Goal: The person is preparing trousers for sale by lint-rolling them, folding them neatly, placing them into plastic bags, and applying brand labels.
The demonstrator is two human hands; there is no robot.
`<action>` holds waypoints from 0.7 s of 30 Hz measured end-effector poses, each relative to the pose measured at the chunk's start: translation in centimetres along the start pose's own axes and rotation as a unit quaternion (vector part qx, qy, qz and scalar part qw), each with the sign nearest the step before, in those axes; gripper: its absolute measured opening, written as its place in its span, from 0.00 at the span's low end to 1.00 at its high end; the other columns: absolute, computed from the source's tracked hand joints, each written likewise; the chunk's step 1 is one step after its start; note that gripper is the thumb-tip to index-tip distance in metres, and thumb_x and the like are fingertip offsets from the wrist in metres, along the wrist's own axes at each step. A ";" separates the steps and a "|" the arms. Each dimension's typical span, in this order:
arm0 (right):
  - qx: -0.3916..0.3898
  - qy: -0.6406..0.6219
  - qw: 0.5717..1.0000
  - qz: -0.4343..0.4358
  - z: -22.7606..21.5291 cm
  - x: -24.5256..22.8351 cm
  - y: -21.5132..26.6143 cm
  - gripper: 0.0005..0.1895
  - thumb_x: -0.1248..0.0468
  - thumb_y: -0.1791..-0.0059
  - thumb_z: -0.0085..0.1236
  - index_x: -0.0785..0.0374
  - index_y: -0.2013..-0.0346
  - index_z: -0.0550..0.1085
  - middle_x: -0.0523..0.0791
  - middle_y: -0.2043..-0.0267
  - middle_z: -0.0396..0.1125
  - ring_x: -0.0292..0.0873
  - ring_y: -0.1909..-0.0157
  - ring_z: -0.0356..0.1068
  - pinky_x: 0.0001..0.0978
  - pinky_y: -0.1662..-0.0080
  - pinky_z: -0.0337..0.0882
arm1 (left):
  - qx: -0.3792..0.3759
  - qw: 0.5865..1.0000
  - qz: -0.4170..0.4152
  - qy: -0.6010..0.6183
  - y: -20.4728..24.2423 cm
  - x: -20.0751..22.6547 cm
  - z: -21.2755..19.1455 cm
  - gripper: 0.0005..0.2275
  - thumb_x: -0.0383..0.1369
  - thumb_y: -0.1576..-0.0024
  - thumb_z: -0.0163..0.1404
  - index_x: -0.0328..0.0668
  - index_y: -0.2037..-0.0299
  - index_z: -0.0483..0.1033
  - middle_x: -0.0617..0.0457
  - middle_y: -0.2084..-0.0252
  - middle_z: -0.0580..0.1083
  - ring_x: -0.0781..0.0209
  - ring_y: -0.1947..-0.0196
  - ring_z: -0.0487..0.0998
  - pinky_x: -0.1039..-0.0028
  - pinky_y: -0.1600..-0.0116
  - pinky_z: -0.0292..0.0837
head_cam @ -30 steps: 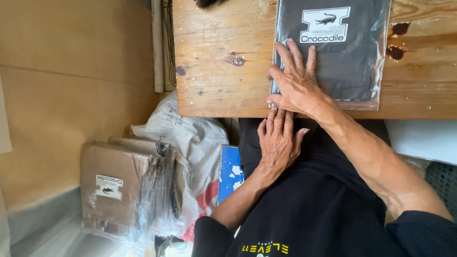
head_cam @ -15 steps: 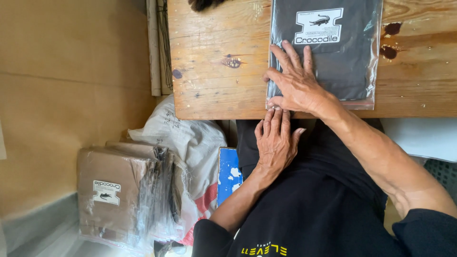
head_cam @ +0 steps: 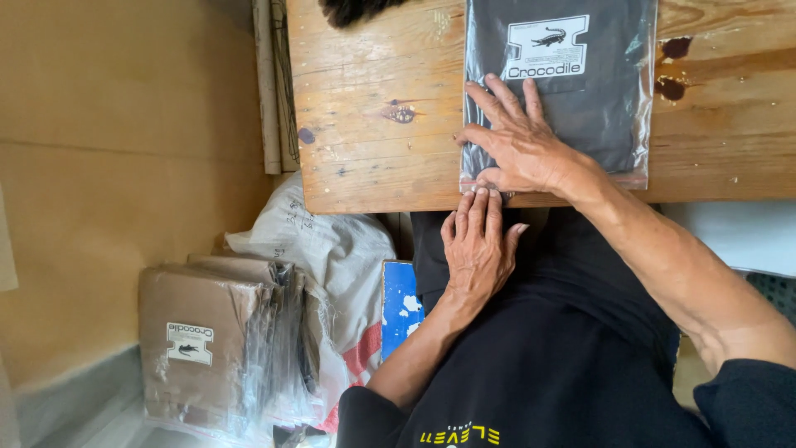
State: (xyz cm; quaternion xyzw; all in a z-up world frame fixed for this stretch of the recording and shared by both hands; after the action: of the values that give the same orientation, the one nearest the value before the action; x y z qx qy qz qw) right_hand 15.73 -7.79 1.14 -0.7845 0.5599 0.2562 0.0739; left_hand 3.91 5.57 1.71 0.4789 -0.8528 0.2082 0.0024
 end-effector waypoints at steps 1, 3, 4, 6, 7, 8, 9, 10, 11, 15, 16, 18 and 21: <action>-0.027 0.003 1.000 0.007 -0.1 0.1 0.0 0.37 0.58 0.64 0.72 0.47 0.41 0.70 0.57 0.18 0.29 0.61 0.19 0.22 0.71 0.30 0.20 | 0.001 1.000 -0.001 -0.002 0.0 0.0 0.1 0.25 0.49 0.36 0.49 0.38 0.38 0.73 0.46 0.37 0.73 0.49 0.37 0.75 0.60 0.42 0.68; -0.056 0.004 0.998 0.011 -0.1 0.2 0.1 0.40 0.62 0.64 0.71 0.46 0.38 0.69 0.56 0.18 0.27 0.59 0.19 0.20 0.69 0.30 0.18 | 0.002 1.000 -0.004 -0.005 0.1 0.0 0.1 0.25 0.49 0.36 0.49 0.38 0.38 0.73 0.46 0.37 0.74 0.49 0.37 0.75 0.59 0.43 0.67; -0.050 0.015 0.999 0.007 0.0 0.1 0.1 0.41 0.60 0.65 0.73 0.46 0.38 0.69 0.56 0.18 0.27 0.60 0.19 0.22 0.69 0.30 0.19 | -0.001 1.000 -0.004 -0.007 0.0 0.0 0.1 0.24 0.49 0.36 0.49 0.38 0.38 0.73 0.46 0.37 0.74 0.49 0.37 0.75 0.60 0.42 0.67; -0.044 0.025 0.999 0.003 0.1 0.1 0.1 0.41 0.58 0.66 0.74 0.46 0.39 0.69 0.57 0.18 0.28 0.61 0.19 0.23 0.70 0.30 0.20 | -0.004 1.000 -0.005 -0.009 0.0 0.0 0.1 0.24 0.49 0.37 0.49 0.38 0.39 0.74 0.46 0.37 0.74 0.49 0.37 0.75 0.60 0.42 0.67; -0.036 0.023 0.999 -0.002 0.1 0.1 0.1 0.41 0.58 0.67 0.75 0.46 0.39 0.69 0.57 0.18 0.29 0.61 0.19 0.24 0.71 0.30 0.21 | -0.008 1.000 -0.006 -0.010 0.0 0.0 0.1 0.25 0.49 0.36 0.48 0.38 0.38 0.73 0.46 0.37 0.74 0.49 0.37 0.75 0.60 0.42 0.67; -0.025 0.023 0.999 -0.006 -0.1 0.2 0.2 0.41 0.58 0.67 0.75 0.47 0.40 0.70 0.58 0.19 0.31 0.62 0.19 0.24 0.72 0.30 0.22 | -0.009 1.000 -0.004 -0.010 -0.1 0.0 0.2 0.25 0.50 0.36 0.48 0.38 0.38 0.73 0.47 0.37 0.73 0.50 0.37 0.74 0.60 0.41 0.67; -0.023 0.024 0.999 -0.005 0.0 0.5 0.2 0.41 0.58 0.67 0.75 0.47 0.40 0.70 0.58 0.19 0.31 0.62 0.19 0.24 0.72 0.30 0.22 | -0.007 1.000 -0.002 -0.009 -0.1 0.0 0.2 0.25 0.50 0.36 0.48 0.38 0.38 0.73 0.47 0.37 0.73 0.50 0.37 0.74 0.60 0.41 0.67; -0.036 0.022 0.999 -0.006 0.1 0.6 0.2 0.42 0.57 0.66 0.74 0.44 0.38 0.69 0.56 0.18 0.28 0.61 0.19 0.23 0.70 0.30 0.21 | -0.013 1.000 -0.004 -0.009 0.0 0.0 0.2 0.25 0.50 0.37 0.48 0.38 0.38 0.72 0.47 0.37 0.73 0.49 0.37 0.74 0.59 0.42 0.67; -0.050 0.020 0.999 -0.006 0.3 0.8 0.1 0.42 0.55 0.65 0.73 0.41 0.36 0.68 0.54 0.18 0.26 0.59 0.19 0.21 0.68 0.29 0.19 | -0.019 1.000 -0.005 -0.009 0.0 -0.1 0.2 0.25 0.50 0.37 0.49 0.39 0.38 0.72 0.47 0.36 0.73 0.49 0.37 0.74 0.59 0.42 0.67; -0.062 0.004 0.998 -0.028 -0.1 1.3 0.5 0.44 0.65 0.63 0.67 0.47 0.33 0.65 0.57 0.19 0.26 0.61 0.19 0.22 0.71 0.30 0.22 | -0.019 1.000 -0.004 -0.010 0.3 -0.1 0.5 0.26 0.50 0.37 0.49 0.38 0.37 0.72 0.46 0.37 0.73 0.48 0.36 0.74 0.58 0.42 0.67; -0.036 0.018 0.998 -0.042 -0.1 1.5 0.6 0.46 0.64 0.65 0.69 0.47 0.32 0.64 0.57 0.19 0.27 0.61 0.19 0.24 0.71 0.30 0.23 | -0.020 1.000 -0.003 -0.007 0.3 -0.1 0.5 0.25 0.49 0.36 0.48 0.38 0.37 0.72 0.46 0.37 0.73 0.48 0.36 0.74 0.58 0.42 0.67; -0.011 0.032 0.998 -0.055 -0.3 1.5 0.8 0.49 0.63 0.67 0.71 0.48 0.32 0.63 0.58 0.19 0.29 0.62 0.19 0.26 0.71 0.30 0.24 | -0.021 1.000 -0.003 -0.004 0.2 -0.1 0.6 0.25 0.49 0.36 0.47 0.38 0.37 0.72 0.45 0.37 0.74 0.48 0.36 0.74 0.57 0.42 0.66; -0.031 0.018 0.999 -0.037 -0.7 0.7 0.9 0.51 0.71 0.68 0.70 0.50 0.32 0.61 0.57 0.19 0.27 0.61 0.19 0.22 0.70 0.30 0.21 | -0.035 0.999 -0.009 -0.020 0.3 -0.2 1.0 0.25 0.50 0.37 0.48 0.41 0.37 0.72 0.49 0.37 0.73 0.51 0.36 0.73 0.59 0.42 0.65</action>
State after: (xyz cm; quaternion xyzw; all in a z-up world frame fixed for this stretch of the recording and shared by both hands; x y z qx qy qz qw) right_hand 15.30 -8.98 1.54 -0.8109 0.5235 0.2569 0.0489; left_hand 3.94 5.50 0.67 0.4905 -0.8550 0.1682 0.0043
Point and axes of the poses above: each hand's wrist, its own y-axis away from the middle knuckle, its own z-axis out of the palm, x = y × z, the point moved 4 cm from there along -y, towards the middle knuckle
